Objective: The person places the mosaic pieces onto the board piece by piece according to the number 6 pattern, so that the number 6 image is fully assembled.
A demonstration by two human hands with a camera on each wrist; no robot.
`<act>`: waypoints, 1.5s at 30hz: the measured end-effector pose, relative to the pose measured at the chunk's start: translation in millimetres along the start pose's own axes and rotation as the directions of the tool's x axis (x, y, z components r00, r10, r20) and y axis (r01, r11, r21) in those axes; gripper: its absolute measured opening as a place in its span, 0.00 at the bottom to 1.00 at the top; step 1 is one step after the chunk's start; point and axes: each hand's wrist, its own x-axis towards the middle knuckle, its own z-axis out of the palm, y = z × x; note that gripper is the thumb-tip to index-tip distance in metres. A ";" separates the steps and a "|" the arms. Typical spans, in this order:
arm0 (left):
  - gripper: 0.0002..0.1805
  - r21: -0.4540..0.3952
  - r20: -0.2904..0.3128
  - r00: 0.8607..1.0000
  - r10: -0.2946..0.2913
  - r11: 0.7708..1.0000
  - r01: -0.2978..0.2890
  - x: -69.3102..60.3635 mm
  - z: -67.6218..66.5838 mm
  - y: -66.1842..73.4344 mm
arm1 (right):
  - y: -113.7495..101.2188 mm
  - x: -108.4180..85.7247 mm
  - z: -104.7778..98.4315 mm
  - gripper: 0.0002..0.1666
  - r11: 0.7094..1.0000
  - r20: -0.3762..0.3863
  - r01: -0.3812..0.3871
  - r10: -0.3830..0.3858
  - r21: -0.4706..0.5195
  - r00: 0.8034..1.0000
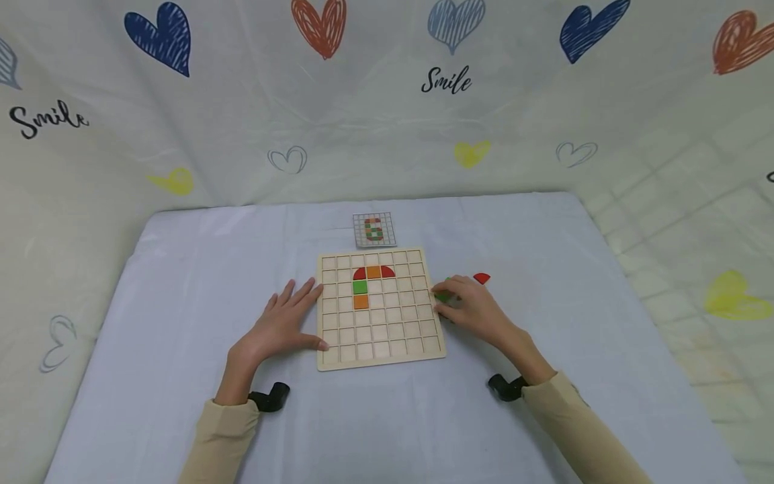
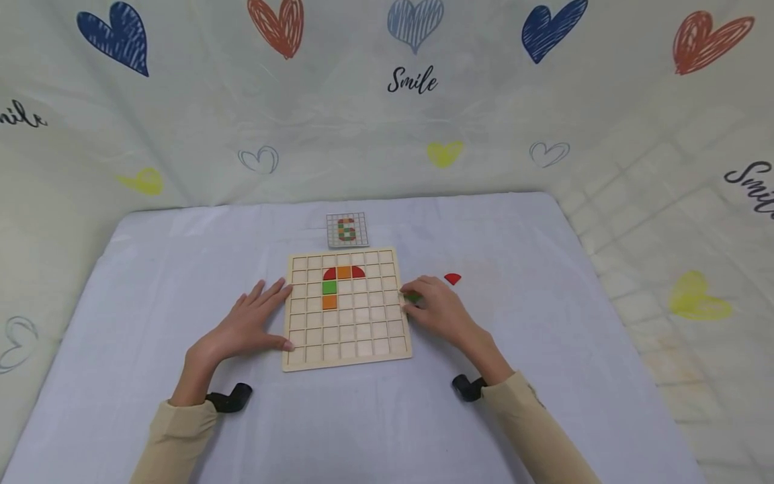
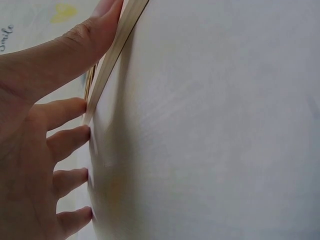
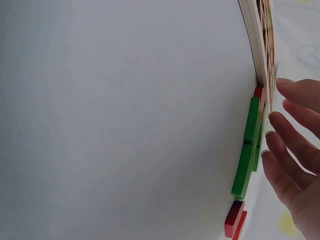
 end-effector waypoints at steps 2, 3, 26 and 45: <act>0.64 -0.002 -0.002 1.000 0.000 1.000 0.000 -0.4 -0.1 0.3 | 2.4 -1.3 -1.1 0.18 1.000 -0.010 0.006 -0.006 0.021 1.000; 0.64 -0.002 -0.004 1.000 0.000 1.000 0.000 -0.5 -0.1 0.3 | 3.5 -1.9 -1.8 0.18 0.999 -0.015 0.007 -0.007 0.032 1.000; 0.63 -0.005 0.002 1.000 -0.007 1.000 0.007 -2.2 -1.9 0.8 | 9.5 8.1 -8.4 0.19 0.995 0.096 -0.069 0.076 -0.076 0.992; 0.62 -0.002 0.002 1.000 -0.007 1.000 0.007 -2.3 -3.5 4.5 | 8.9 13.6 -11.3 0.15 0.993 0.150 -0.071 0.085 -0.097 0.985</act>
